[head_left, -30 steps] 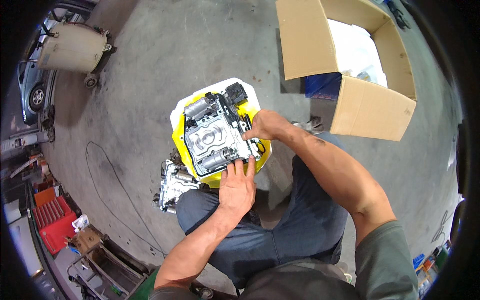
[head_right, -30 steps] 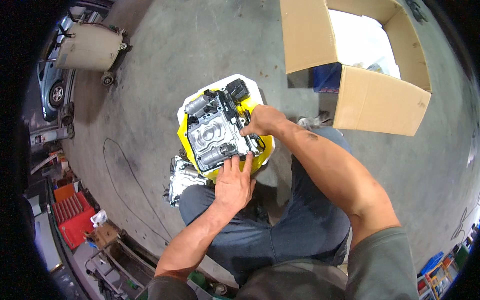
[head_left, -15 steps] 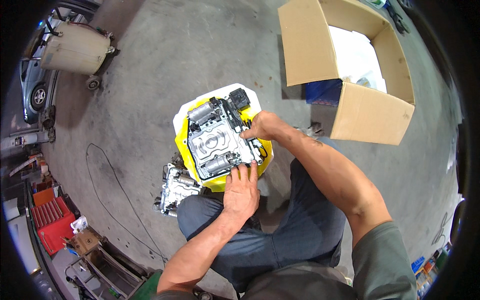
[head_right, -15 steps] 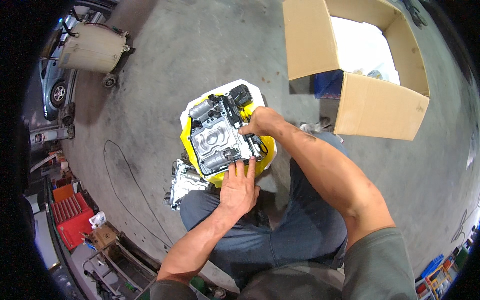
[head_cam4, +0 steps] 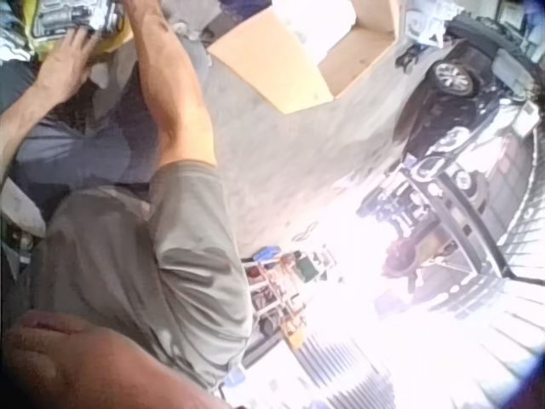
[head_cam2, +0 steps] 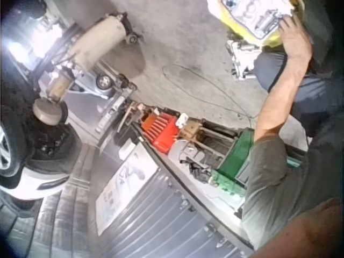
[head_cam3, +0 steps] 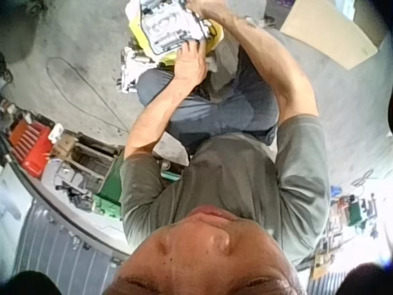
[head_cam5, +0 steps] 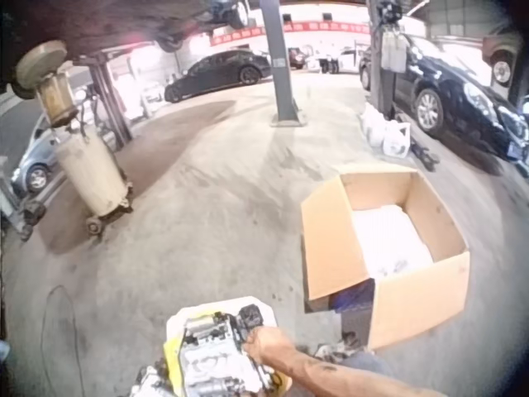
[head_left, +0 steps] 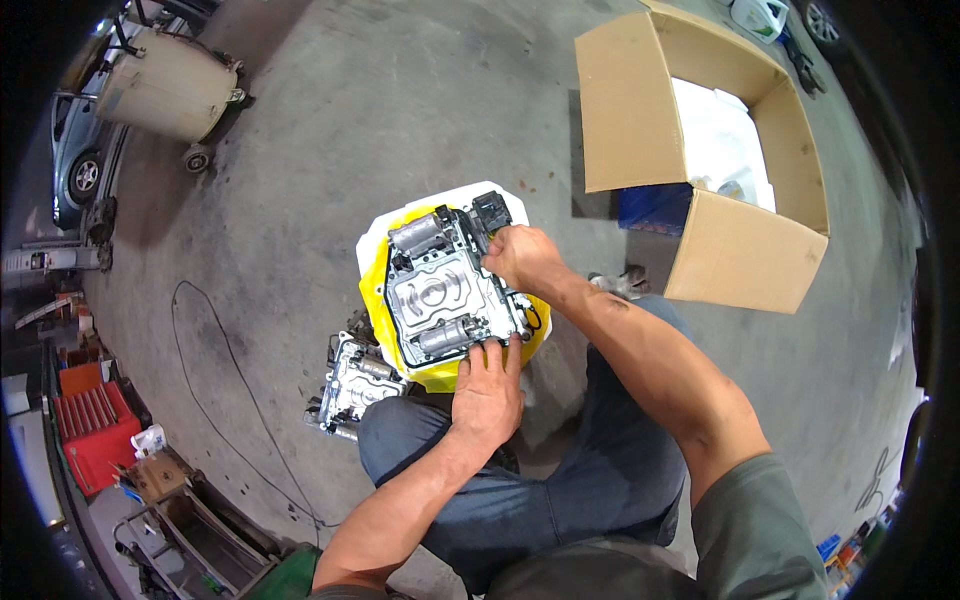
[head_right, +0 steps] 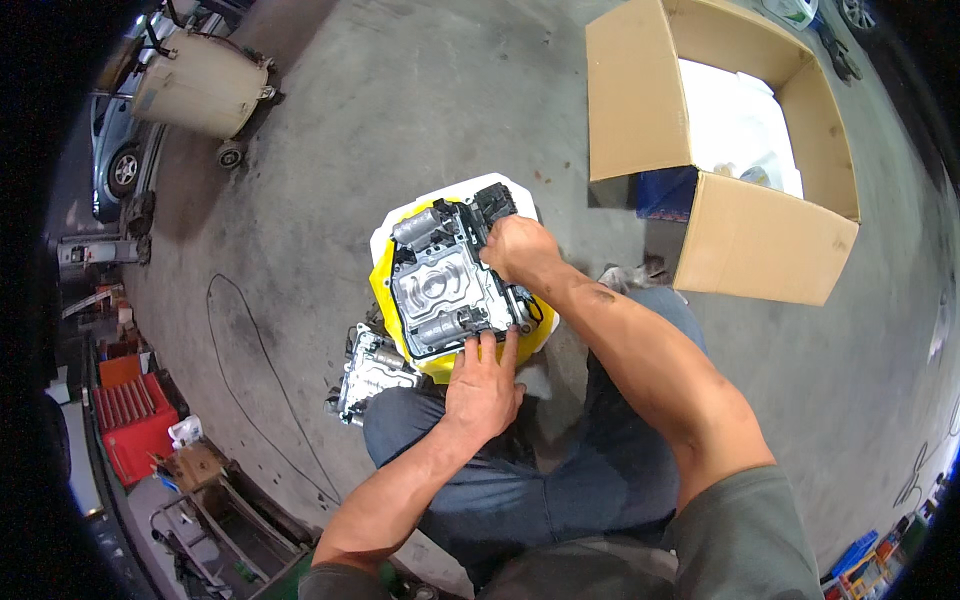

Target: The person inspects two car parts, one on the floor and one on a yellow bag. They pick up the part on the floor, examine it, and then place it back down. They then pick up the part on the yellow bag, examine it, and place it back down.

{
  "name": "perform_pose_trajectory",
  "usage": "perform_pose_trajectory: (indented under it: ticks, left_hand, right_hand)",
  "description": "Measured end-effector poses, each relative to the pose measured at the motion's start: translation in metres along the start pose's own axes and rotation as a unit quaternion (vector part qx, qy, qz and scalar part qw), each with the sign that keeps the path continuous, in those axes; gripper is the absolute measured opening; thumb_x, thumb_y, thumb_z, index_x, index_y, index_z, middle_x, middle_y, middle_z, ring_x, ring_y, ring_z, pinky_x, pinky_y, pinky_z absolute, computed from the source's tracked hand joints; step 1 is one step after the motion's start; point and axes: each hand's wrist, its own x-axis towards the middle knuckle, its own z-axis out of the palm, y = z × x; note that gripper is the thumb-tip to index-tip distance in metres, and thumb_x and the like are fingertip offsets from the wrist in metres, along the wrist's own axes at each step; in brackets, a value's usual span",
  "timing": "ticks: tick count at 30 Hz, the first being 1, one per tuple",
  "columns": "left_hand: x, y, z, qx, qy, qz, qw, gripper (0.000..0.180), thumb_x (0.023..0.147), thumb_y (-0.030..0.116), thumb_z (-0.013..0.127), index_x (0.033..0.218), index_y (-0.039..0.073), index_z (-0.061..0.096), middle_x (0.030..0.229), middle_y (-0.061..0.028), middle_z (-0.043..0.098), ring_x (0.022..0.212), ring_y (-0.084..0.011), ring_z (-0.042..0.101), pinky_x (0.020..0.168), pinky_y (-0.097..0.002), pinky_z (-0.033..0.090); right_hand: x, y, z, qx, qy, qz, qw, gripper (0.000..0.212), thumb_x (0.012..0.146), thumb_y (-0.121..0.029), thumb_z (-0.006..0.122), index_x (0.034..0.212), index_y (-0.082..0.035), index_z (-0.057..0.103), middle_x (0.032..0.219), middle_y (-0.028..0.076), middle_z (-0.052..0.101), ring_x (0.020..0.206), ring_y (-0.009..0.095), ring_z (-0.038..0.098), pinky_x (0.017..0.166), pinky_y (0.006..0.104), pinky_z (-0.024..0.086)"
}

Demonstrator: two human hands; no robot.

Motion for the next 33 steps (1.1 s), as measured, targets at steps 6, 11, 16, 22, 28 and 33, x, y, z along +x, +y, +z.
perform_pose_trajectory:
  ticks: [6, 11, 16, 22, 28, 33]
  left_hand:
    - [-0.001, -0.001, -0.001, -0.007, -0.017, -0.004, 1.000, 0.083, 0.079, 0.032, 0.076, 0.148, 0.003, 0.039, 0.127, -0.0203, 0.045, 0.117, -0.0348, 0.046, 0.098, -0.0439, 0.044]
    - [-0.002, -0.002, 0.002, -0.011, -0.006, -0.006, 1.000, 0.083, 0.079, 0.032, 0.075, 0.148, 0.002, 0.039, 0.129, -0.0215, 0.045, 0.118, -0.0356, 0.045, 0.099, -0.0438, 0.043]
    - [-0.002, -0.001, 0.006, 0.001, 0.012, -0.003, 1.000, 0.082, 0.079, 0.032, 0.075, 0.147, 0.003, 0.041, 0.128, -0.0208, 0.045, 0.117, -0.0355, 0.046, 0.098, -0.0432, 0.043]
    - [-0.003, -0.004, 0.003, -0.032, 0.018, -0.010, 0.999, 0.079, 0.078, 0.029, 0.076, 0.145, 0.004, 0.043, 0.124, -0.0179, 0.047, 0.113, -0.0336, 0.048, 0.096, -0.0432, 0.044]
    - [-0.003, -0.004, 0.000, -0.042, 0.020, -0.012, 0.999, 0.082, 0.077, 0.028, 0.077, 0.146, 0.003, 0.042, 0.128, -0.0185, 0.047, 0.115, -0.0339, 0.048, 0.098, -0.0436, 0.044]
    - [0.000, 0.000, -0.009, -0.075, -0.012, -0.033, 0.997, 0.083, 0.078, 0.029, 0.077, 0.146, -0.001, 0.040, 0.129, -0.0206, 0.049, 0.117, -0.0362, 0.049, 0.099, -0.0449, 0.044]
  right_hand:
    - [-0.012, -0.003, 0.005, 0.053, 0.037, -0.002, 0.998, 0.021, 0.081, -0.025, 0.067, 0.087, -0.006, 0.072, 0.090, 0.017, 0.072, 0.092, 0.036, 0.068, 0.084, 0.0441, 0.054]
    - [-0.018, -0.009, 0.010, 0.038, 0.046, 0.036, 0.998, 0.022, 0.083, -0.027, 0.068, 0.092, -0.007, 0.072, 0.094, 0.016, 0.072, 0.095, 0.035, 0.068, 0.085, 0.0442, 0.054]
    - [-0.016, 0.002, 0.019, 0.061, 0.065, 0.034, 0.995, 0.028, 0.083, -0.029, 0.067, 0.094, -0.003, 0.071, 0.097, 0.018, 0.072, 0.099, 0.036, 0.067, 0.088, 0.0433, 0.053]
    - [-0.009, 0.001, 0.019, 0.064, 0.051, 0.072, 0.994, 0.032, 0.082, -0.033, 0.067, 0.094, -0.003, 0.069, 0.099, 0.017, 0.071, 0.101, 0.036, 0.067, 0.089, 0.0436, 0.052]
    - [-0.010, -0.001, 0.010, 0.059, 0.022, 0.092, 0.994, 0.034, 0.082, -0.039, 0.071, 0.094, -0.007, 0.069, 0.099, 0.013, 0.072, 0.102, 0.033, 0.067, 0.089, 0.0411, 0.052]
    - [-0.007, 0.008, 0.006, 0.088, -0.014, 0.118, 0.989, 0.042, 0.079, -0.047, 0.075, 0.093, -0.007, 0.068, 0.096, 0.012, 0.072, 0.098, 0.030, 0.068, 0.087, 0.0402, 0.052]
